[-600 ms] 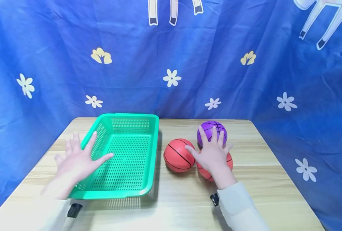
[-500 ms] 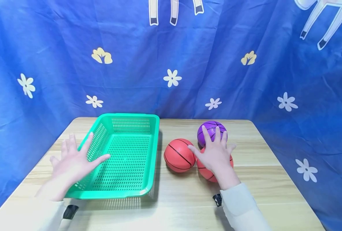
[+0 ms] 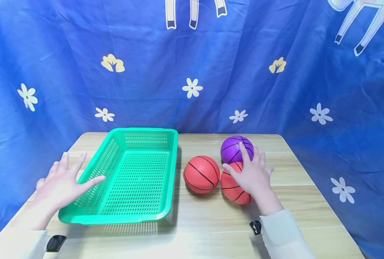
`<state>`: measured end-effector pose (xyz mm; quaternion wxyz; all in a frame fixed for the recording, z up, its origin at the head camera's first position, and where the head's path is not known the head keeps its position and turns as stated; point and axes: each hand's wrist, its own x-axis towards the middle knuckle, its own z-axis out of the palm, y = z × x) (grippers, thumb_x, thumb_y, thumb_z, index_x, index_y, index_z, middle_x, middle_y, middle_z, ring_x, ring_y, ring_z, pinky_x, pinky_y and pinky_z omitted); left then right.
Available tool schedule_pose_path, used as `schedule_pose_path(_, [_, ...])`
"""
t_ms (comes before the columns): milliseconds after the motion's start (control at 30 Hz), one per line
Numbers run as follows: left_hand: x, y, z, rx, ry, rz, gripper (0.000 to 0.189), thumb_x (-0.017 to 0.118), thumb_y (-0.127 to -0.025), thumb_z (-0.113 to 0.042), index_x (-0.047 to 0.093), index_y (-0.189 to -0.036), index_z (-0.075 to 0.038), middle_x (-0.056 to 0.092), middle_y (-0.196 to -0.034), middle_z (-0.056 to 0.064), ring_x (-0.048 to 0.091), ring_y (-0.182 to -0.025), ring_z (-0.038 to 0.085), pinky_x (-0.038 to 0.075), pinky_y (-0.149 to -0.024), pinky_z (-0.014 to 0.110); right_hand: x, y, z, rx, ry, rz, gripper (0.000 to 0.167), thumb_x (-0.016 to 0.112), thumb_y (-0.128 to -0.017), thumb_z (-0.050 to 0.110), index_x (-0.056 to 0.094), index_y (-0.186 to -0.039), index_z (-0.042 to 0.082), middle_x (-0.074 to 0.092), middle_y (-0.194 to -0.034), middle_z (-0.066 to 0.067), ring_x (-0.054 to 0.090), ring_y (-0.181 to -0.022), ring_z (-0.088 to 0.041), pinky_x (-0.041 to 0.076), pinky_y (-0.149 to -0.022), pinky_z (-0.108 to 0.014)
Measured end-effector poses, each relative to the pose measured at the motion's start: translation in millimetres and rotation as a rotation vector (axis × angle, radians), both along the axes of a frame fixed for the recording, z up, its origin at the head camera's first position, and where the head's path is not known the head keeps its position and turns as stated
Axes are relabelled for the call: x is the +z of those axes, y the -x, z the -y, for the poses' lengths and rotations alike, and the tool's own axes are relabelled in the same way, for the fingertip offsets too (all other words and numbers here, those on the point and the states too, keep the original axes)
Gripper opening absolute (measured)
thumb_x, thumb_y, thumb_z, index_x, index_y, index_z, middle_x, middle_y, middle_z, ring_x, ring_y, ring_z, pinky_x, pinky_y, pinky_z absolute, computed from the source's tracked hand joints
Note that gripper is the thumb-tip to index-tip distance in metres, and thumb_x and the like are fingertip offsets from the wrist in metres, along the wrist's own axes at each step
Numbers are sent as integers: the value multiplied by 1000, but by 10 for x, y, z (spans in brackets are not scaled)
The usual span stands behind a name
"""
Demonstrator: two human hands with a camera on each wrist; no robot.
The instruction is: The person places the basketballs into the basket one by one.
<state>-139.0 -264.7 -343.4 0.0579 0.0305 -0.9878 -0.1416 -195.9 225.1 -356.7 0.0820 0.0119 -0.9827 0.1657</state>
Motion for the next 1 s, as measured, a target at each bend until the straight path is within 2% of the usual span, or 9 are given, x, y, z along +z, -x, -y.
schedule_pose_path(167, [-55, 34, 180, -29, -1, 2, 103, 49, -83, -72, 1, -154, -15, -3, -149, 37, 4, -131, 60, 16, -84, 80, -10, -15, -96, 21, 74, 7, 101, 49, -81, 75, 12, -155, 18, 10, -152, -30, 13, -133, -55, 15, -89, -81])
schedule_pose_path(367, [-128, 85, 348, -90, -100, 20, 102, 58, -86, -62, 2, -154, -10, 8, -147, 40, 18, -122, 66, 22, -85, 79, -27, 4, -255, 80, 144, 50, 100, 56, -82, 68, 10, -155, 17, 12, -149, -34, 19, -130, -58, 24, -90, -78])
schedule_pose_path(567, [-156, 132, 471, -138, -200, 76, 102, 61, -88, -55, 0, -152, -5, 19, -144, 39, 30, -121, 61, 32, -87, 73, -74, 28, -427, 190, 261, 99, 93, 62, -87, 54, 10, -154, 14, 17, -149, -33, 26, -128, -56, 29, -89, -76])
schedule_pose_path(700, [-180, 149, 542, -157, -262, 106, 99, 63, -89, -50, 4, -152, -1, 26, -143, 37, 38, -119, 56, 37, -87, 68, -124, 40, -512, 243, 315, 130, 90, 64, -88, 47, 14, -154, 13, 18, -150, -30, 31, -125, -56, 32, -91, -72])
schedule_pose_path(867, [-192, 157, 599, -186, -374, 156, 94, 62, -91, -45, 8, -151, 2, 31, -144, 32, 41, -121, 51, 43, -88, 61, -178, 63, -596, 297, 359, 174, 89, 68, -86, 41, 17, -153, 13, 24, -146, -31, 37, -122, -54, 39, -90, -67])
schedule_pose_path(1000, [-195, 167, 635, -204, -415, 176, 88, 62, -92, -44, 17, -149, 6, 35, -144, 29, 45, -120, 48, 45, -88, 59, -219, 72, -673, 331, 446, 237, 88, 70, -86, 33, 17, -154, 16, 26, -144, -32, 37, -123, -54, 45, -86, -63])
